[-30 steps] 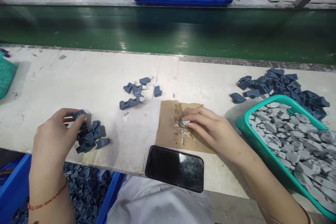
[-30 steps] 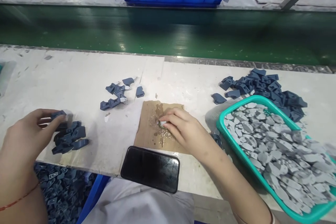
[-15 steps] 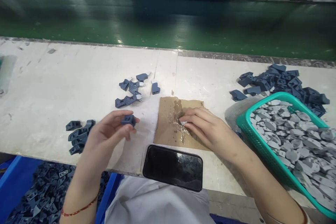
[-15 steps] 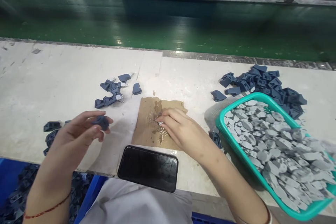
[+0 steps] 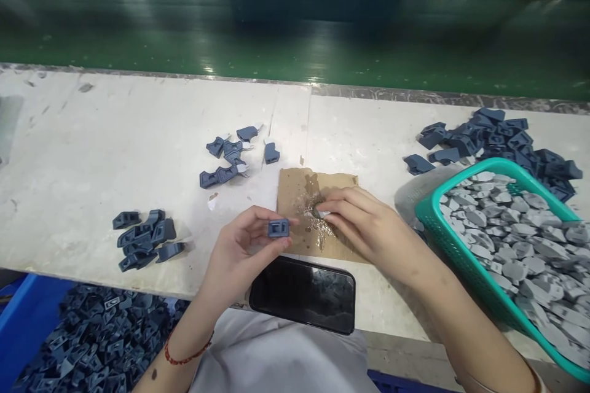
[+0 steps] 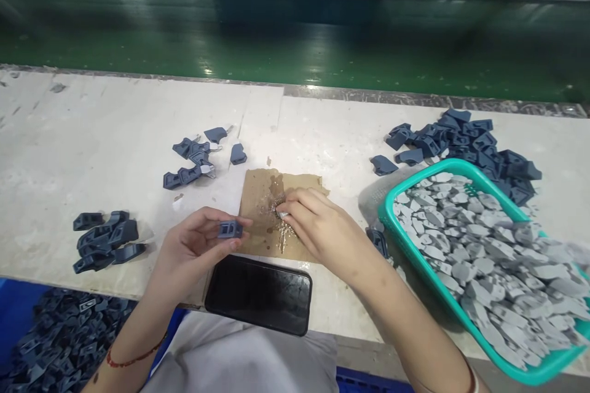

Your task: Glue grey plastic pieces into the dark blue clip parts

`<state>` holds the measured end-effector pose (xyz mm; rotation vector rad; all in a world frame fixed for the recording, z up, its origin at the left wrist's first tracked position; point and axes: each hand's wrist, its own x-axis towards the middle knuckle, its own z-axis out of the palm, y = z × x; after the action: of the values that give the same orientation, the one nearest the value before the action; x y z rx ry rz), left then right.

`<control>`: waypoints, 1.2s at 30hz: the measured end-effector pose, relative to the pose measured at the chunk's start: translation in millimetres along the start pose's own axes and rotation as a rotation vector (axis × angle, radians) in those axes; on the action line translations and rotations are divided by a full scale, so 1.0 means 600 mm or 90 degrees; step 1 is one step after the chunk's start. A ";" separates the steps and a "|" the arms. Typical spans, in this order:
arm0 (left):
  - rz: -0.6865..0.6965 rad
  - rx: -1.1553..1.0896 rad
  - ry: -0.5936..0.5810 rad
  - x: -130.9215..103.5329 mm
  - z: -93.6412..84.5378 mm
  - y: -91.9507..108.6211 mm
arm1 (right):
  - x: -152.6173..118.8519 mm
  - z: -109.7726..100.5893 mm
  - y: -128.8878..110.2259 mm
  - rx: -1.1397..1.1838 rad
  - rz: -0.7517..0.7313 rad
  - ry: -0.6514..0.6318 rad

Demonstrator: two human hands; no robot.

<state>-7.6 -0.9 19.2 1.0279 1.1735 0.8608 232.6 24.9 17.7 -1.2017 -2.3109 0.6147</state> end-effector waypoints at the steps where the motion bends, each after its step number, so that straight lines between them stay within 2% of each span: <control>1: 0.005 0.008 0.002 0.000 0.002 -0.001 | 0.000 -0.002 -0.001 0.017 0.012 0.001; 6: 0.018 0.020 0.012 0.004 0.009 -0.006 | -0.001 -0.008 -0.010 0.178 0.127 0.073; 10: 0.030 -0.031 -0.002 0.012 0.015 -0.006 | -0.001 -0.002 -0.016 0.391 0.255 0.135; 15: 0.049 -0.088 0.023 0.020 0.023 0.000 | 0.004 0.005 -0.021 0.550 0.303 0.155; 20: 0.059 -0.116 0.022 0.022 0.027 -0.005 | 0.008 0.005 -0.029 0.574 0.309 0.172; 26: 0.095 -0.175 0.024 0.021 0.024 -0.012 | 0.003 0.008 -0.046 0.499 0.245 0.215; 31: 0.117 -0.203 -0.008 0.019 0.022 -0.014 | -0.001 0.013 -0.054 0.467 0.186 0.243; 36: 0.134 -0.189 -0.024 0.015 0.023 -0.017 | 0.002 0.016 -0.055 0.500 0.214 0.240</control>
<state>7.7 1.8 7.9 0.9265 0.8835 1.1395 205.5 7.2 29.6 -1.1657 -1.3451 1.1571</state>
